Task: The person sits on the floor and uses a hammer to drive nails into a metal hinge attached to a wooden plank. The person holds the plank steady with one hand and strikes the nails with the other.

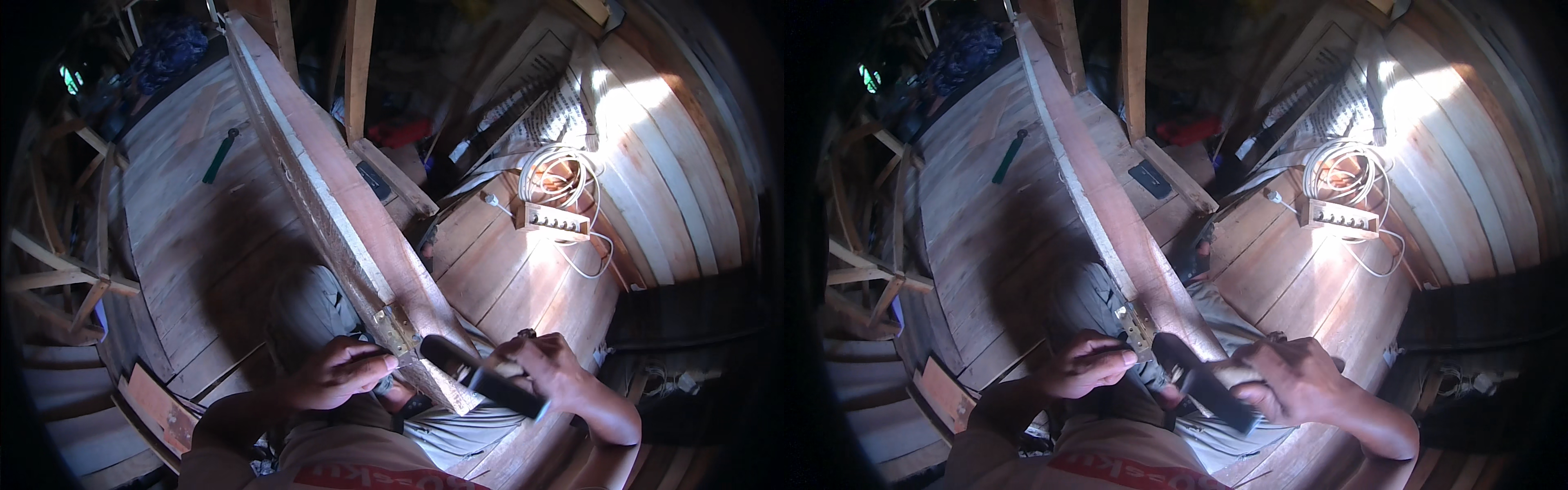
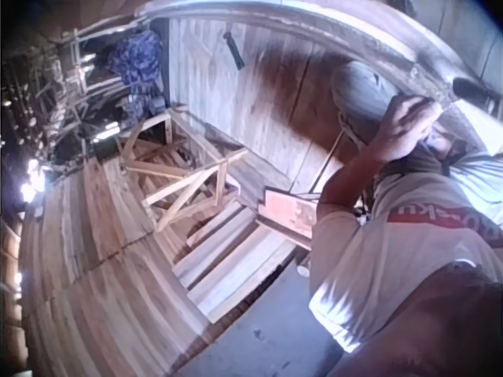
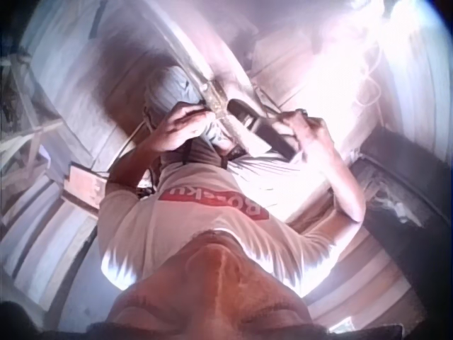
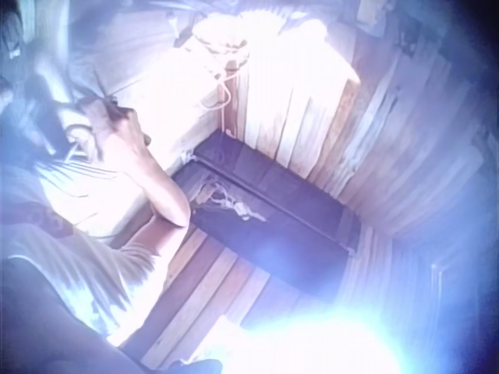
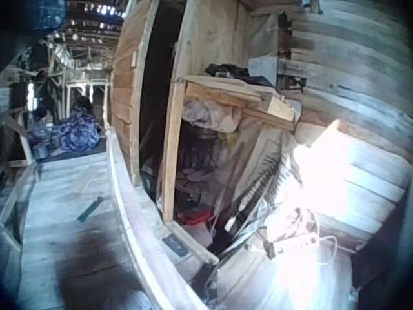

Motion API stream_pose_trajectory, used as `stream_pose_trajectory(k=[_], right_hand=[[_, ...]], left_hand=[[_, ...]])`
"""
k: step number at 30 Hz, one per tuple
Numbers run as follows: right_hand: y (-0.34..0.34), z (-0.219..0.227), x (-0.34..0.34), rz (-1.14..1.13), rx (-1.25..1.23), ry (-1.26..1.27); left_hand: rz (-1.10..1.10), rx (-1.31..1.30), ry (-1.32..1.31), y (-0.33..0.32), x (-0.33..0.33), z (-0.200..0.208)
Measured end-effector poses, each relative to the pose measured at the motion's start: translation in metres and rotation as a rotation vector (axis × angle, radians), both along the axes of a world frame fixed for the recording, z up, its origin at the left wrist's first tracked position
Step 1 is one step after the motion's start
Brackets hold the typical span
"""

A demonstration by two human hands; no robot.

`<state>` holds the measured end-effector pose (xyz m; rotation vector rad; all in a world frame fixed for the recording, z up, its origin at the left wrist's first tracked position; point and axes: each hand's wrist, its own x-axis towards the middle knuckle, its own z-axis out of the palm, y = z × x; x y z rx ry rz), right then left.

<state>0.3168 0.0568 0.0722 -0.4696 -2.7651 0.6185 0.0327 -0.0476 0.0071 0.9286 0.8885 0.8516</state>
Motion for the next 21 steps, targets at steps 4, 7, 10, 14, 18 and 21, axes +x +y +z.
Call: stream_pose_trajectory(k=[4, 7, 10, 14, 18, 21], right_hand=[[0.003, 0.009, 0.001, 0.022, -0.034, -0.088], [-0.003, 0.013, -0.001, 0.012, 0.054, -0.204], [-0.001, 0.009, 0.004, 0.019, 0.040, -0.029], [-0.009, 0.017, -0.003, -0.042, 0.147, -0.244], [-0.001, 0.002, 0.001, 0.108, 0.304, -0.054], [0.000, 0.001, 0.002, 0.244, 0.519, -0.043]], left_hand=[[0.064, 0.010, -0.065, -0.001, 0.005, 0.002], [0.085, 0.130, 0.004, -0.001, 0.004, -0.006], [0.096, 0.257, 0.087, -0.001, 0.004, -0.006], [0.184, 0.475, 0.197, 0.003, 0.007, -0.013], [-0.028, -0.026, -0.135, 0.010, -0.005, -0.011], [-0.035, -0.131, -0.204, 0.010, -0.011, -0.007]])
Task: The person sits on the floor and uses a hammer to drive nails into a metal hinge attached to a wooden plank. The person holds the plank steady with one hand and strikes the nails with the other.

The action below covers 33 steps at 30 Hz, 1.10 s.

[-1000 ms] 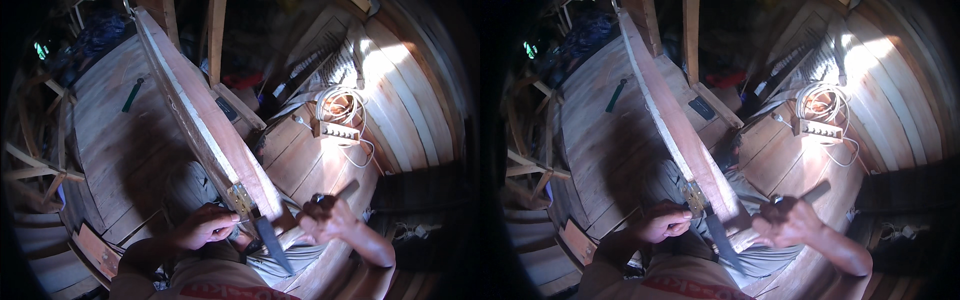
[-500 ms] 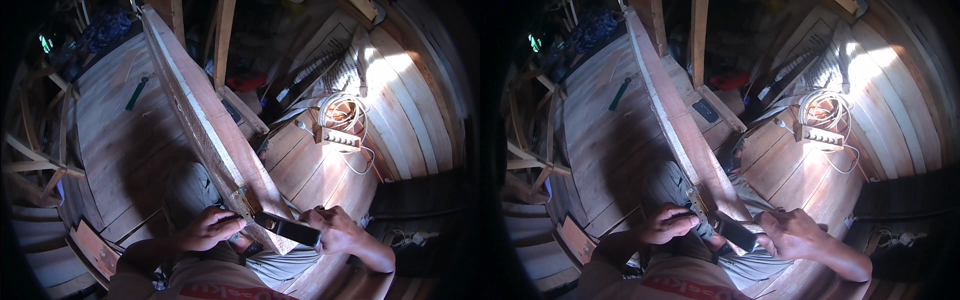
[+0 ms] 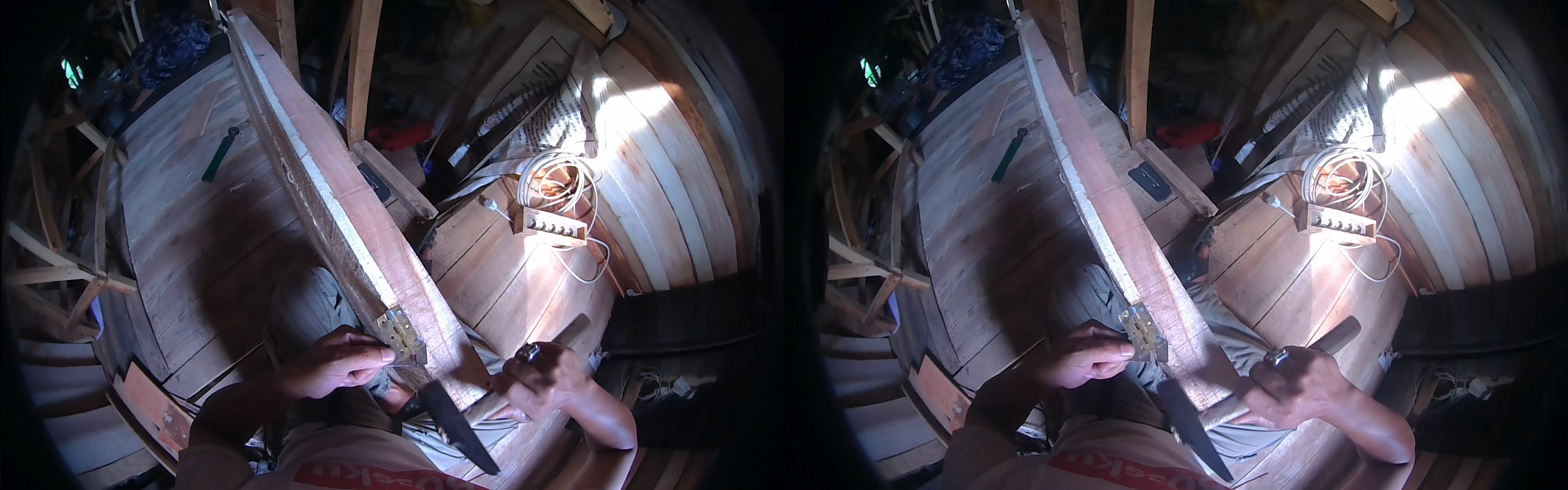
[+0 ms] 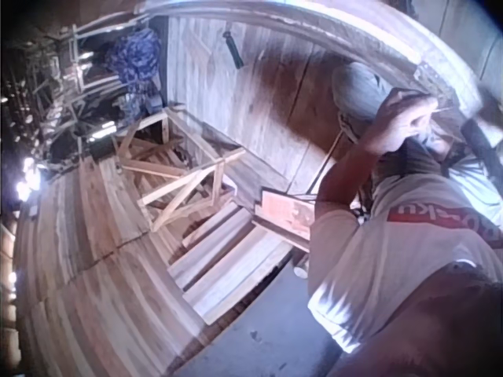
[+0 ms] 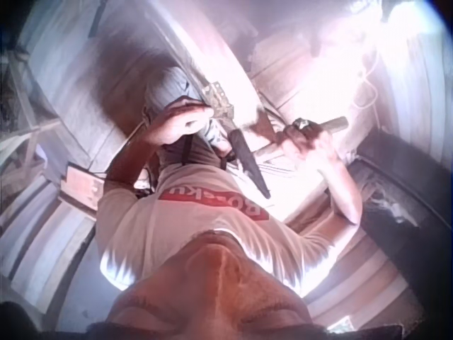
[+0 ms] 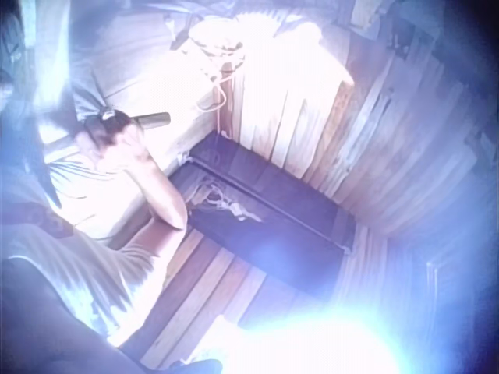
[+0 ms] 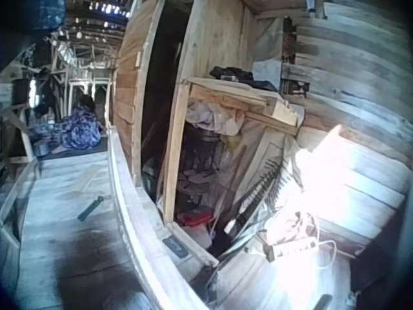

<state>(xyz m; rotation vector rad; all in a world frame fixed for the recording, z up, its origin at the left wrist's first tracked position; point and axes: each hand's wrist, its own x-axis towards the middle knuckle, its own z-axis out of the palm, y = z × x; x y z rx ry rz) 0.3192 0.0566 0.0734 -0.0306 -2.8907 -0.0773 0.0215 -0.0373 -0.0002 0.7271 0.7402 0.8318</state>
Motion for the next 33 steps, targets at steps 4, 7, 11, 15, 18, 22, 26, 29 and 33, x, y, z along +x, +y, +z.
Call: stream_pose_trajectory(k=[4, 7, 11, 15, 18, 22, 26, 29, 33], right_hand=[[-0.002, 0.005, 0.000, -0.030, 0.185, -0.083], [0.003, -0.007, -0.008, 0.036, 0.179, 0.046], [0.004, -0.012, -0.002, 0.015, 0.172, 0.000], [-0.001, -0.003, -0.007, 0.033, 0.223, 0.145], [0.005, -0.008, -0.006, -0.157, 0.190, -0.025], [0.001, -0.015, -0.002, -0.030, 0.238, 0.167], [0.003, -0.013, -0.011, -0.073, 0.177, 0.052], [-0.010, -0.012, -0.009, -0.049, 0.214, 0.128], [0.006, -0.016, -0.008, -0.193, 0.190, 0.040]], left_hand=[[-0.072, 0.000, 0.007, 0.015, 0.000, -0.001], [-0.045, -0.012, 0.039, 0.010, -0.004, 0.004], [-0.080, -0.023, 0.051, 0.013, -0.005, 0.003], [-0.074, -0.059, 0.022, 0.014, -0.005, 0.006], [-0.049, -0.077, -0.033, 0.012, -0.005, 0.002], [-0.082, 0.003, -0.020, 0.014, -0.006, 0.003], [-0.059, -0.056, -0.044, 0.014, -0.004, 0.001], [-0.066, -0.043, -0.020, 0.015, -0.005, 0.002], [-0.053, -0.033, -0.011, 0.012, -0.005, 0.003]])
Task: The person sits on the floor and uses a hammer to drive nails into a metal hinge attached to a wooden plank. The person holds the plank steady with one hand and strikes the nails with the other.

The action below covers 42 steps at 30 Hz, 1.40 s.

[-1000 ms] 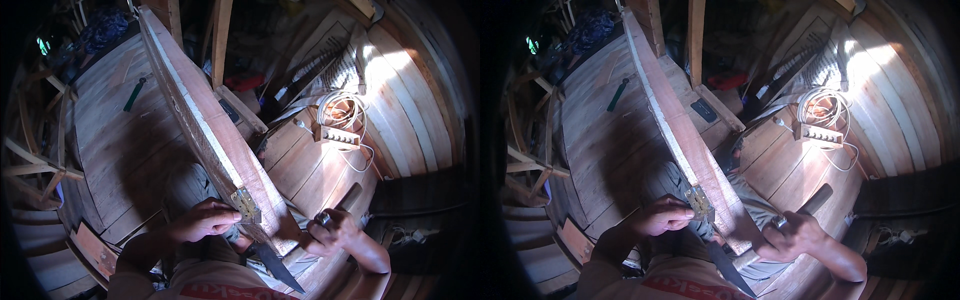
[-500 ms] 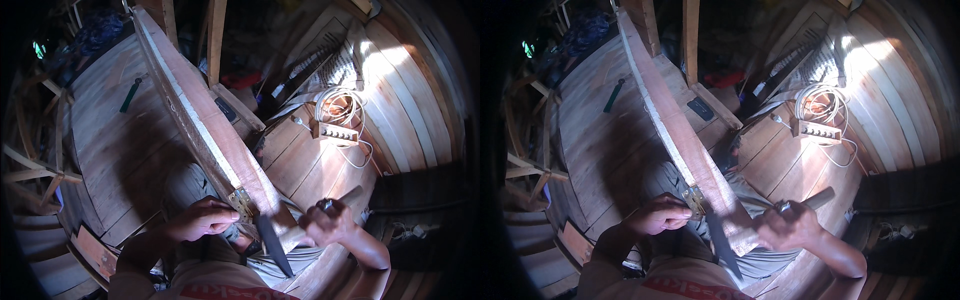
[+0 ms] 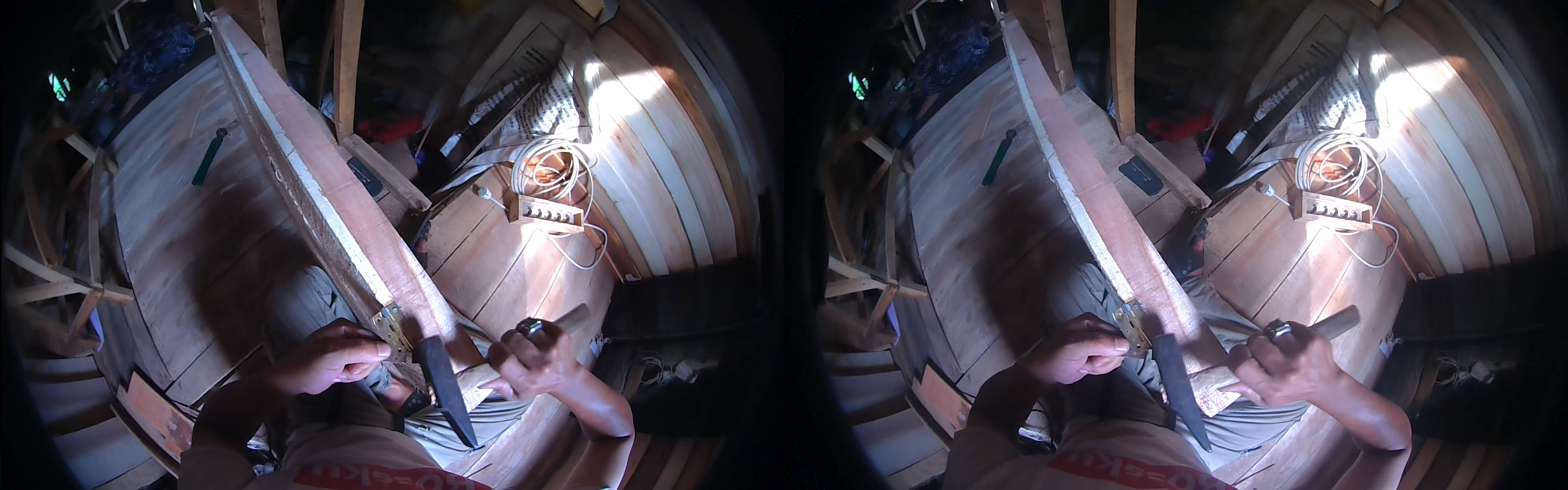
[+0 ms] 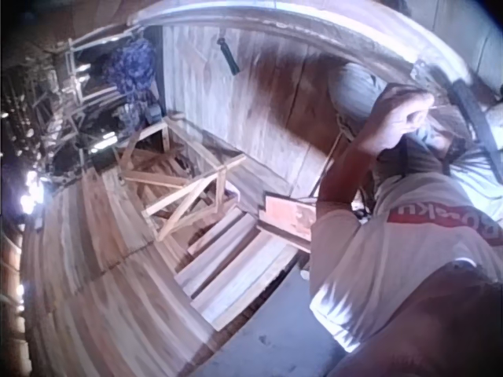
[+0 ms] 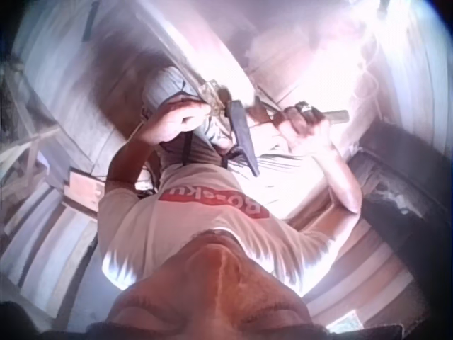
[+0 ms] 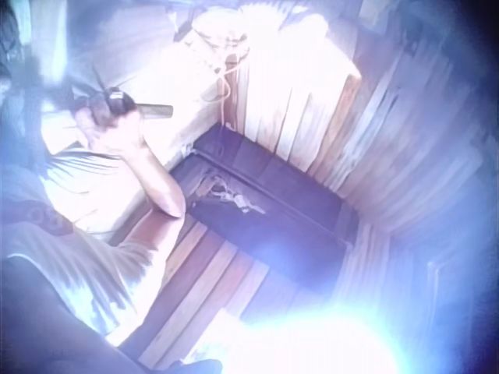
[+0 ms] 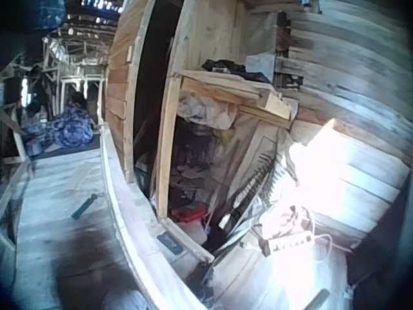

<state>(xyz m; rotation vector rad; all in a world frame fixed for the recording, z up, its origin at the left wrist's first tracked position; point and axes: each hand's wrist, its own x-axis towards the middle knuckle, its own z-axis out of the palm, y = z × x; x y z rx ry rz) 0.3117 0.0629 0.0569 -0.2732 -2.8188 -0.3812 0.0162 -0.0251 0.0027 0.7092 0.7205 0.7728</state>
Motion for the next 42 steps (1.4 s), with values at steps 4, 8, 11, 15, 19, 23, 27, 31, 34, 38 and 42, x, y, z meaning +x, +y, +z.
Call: stream_pose_trajectory(k=[4, 8, 11, 15, 19, 23, 27, 31, 34, 38, 42], right_hand=[[-0.014, -0.005, 0.007, 0.100, 0.007, 0.041], [-0.015, -0.010, 0.005, 0.121, 0.008, 0.025], [-0.021, -0.003, 0.011, 0.123, 0.034, -0.025], [-0.022, -0.003, 0.007, 0.102, 0.045, 0.030], [-0.009, -0.005, 0.001, 0.075, -0.045, -0.005], [-0.031, -0.001, 0.003, 0.067, -0.034, 0.103], [-0.029, 0.001, 0.000, 0.131, -0.217, 0.209], [-0.025, -0.005, 0.003, -0.071, -0.547, 0.063], [-0.023, 0.001, 0.001, 0.007, -0.584, 0.172], [-0.023, -0.003, 0.004, -0.095, -0.593, 0.026], [-0.029, 0.003, 0.004, -0.075, -0.634, 0.149]], left_hand=[[-0.004, -0.014, 0.007, 0.001, 0.002, 0.003], [0.013, -0.005, -0.003, 0.002, 0.003, 0.001], [0.022, -0.015, 0.011, 0.001, 0.003, 0.003], [0.044, -0.023, -0.017, 0.000, 0.004, 0.001], [0.048, 0.058, -0.024, 0.000, 0.003, -0.001], [0.049, 0.029, -0.001, 0.001, 0.004, -0.003], [0.067, 0.013, 0.000, -0.003, 0.002, 0.000], [0.024, 0.046, -0.010, 0.004, 0.002, -0.002], [0.036, 0.047, 0.027, 0.003, 0.001, -0.001], [0.059, 0.071, 0.032, 0.002, 0.002, -0.003], [0.039, 0.062, 0.051, 0.005, 0.001, 0.000]])
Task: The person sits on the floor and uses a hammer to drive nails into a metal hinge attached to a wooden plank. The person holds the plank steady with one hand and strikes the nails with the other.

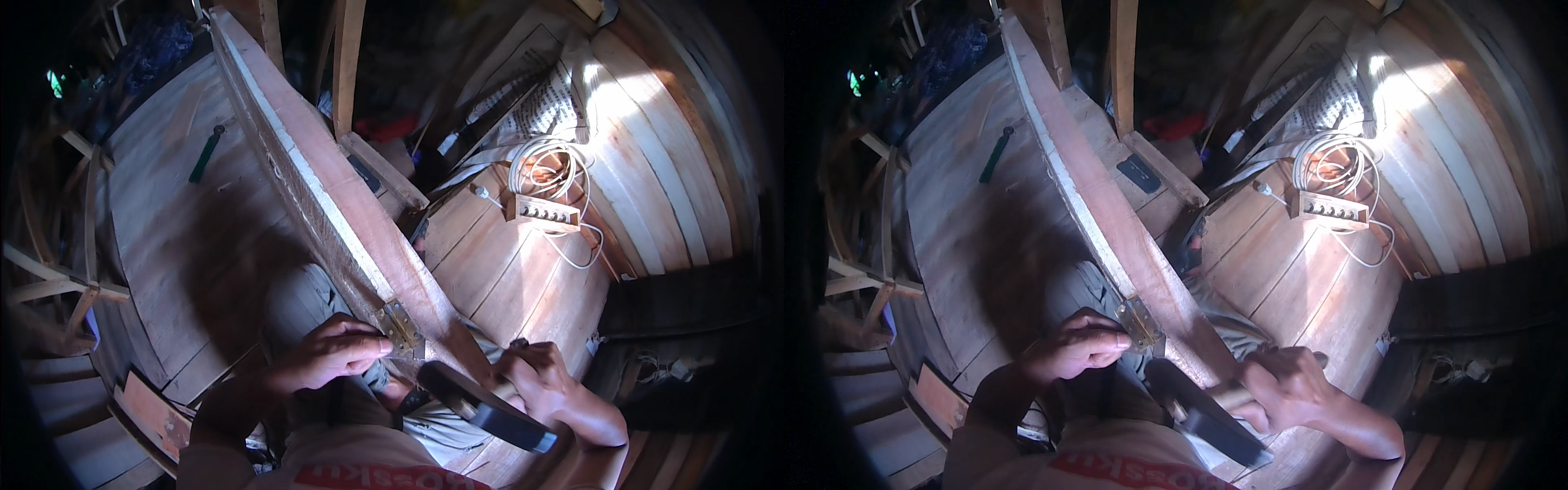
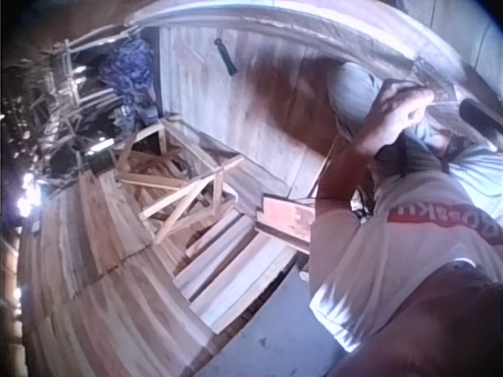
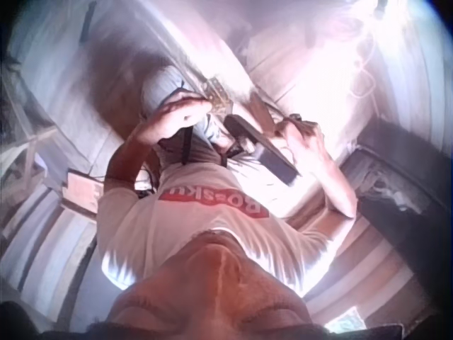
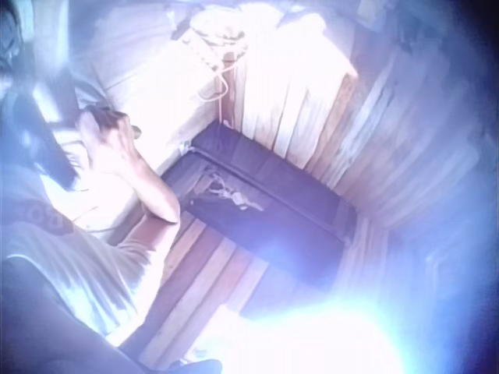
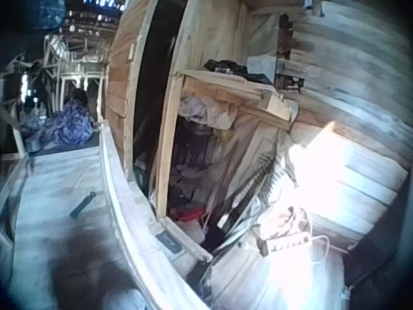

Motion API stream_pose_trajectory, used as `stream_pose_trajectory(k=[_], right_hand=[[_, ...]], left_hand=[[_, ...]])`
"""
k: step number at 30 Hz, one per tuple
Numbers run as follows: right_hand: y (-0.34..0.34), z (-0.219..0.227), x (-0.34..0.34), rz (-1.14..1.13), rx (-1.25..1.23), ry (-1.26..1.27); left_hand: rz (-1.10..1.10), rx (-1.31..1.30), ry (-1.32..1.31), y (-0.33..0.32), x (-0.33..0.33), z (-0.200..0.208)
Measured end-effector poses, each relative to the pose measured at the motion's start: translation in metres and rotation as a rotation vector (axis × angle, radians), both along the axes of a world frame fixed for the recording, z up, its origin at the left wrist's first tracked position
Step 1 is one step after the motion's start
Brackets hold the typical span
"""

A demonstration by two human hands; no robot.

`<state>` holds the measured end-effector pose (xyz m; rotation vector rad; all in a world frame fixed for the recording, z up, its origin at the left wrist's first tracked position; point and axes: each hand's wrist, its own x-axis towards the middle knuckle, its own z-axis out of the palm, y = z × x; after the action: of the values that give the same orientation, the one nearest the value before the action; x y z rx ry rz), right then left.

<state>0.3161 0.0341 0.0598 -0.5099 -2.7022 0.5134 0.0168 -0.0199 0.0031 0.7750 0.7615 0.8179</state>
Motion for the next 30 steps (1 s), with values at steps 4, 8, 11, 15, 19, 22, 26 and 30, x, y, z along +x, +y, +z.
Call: stream_pose_trajectory(k=[4, 8, 11, 15, 19, 22, 26, 30], right_hand=[[-0.001, 0.006, -0.007, -0.083, 0.018, -0.224], [-0.001, 0.008, -0.008, -0.085, 0.000, -0.231], [-0.001, 0.004, -0.009, -0.080, 0.011, -0.194], [-0.005, 0.011, -0.013, -0.051, 0.042, -0.145], [-0.011, 0.020, -0.025, 0.057, 0.088, -0.003], [-0.014, 0.028, -0.028, 0.055, 0.205, -0.256], [-0.014, 0.022, -0.034, 0.029, 0.148, -0.190], [-0.016, 0.026, -0.035, -0.001, 0.126, -0.281]], left_hand=[[-0.010, 0.047, -0.010, -0.003, -0.004, -0.008], [-0.058, 0.080, -0.007, -0.006, -0.012, -0.013], [-0.035, 0.102, -0.069, -0.014, -0.018, -0.018], [0.063, 0.249, 0.077, -0.020, -0.014, -0.019], [0.064, 0.341, 0.104, -0.019, -0.013, -0.014], [0.108, 0.366, 0.056, -0.020, -0.011, -0.020], [0.123, 0.533, 0.038, -0.018, -0.011, -0.030], [0.162, 0.416, 0.044, -0.018, -0.005, -0.029]])
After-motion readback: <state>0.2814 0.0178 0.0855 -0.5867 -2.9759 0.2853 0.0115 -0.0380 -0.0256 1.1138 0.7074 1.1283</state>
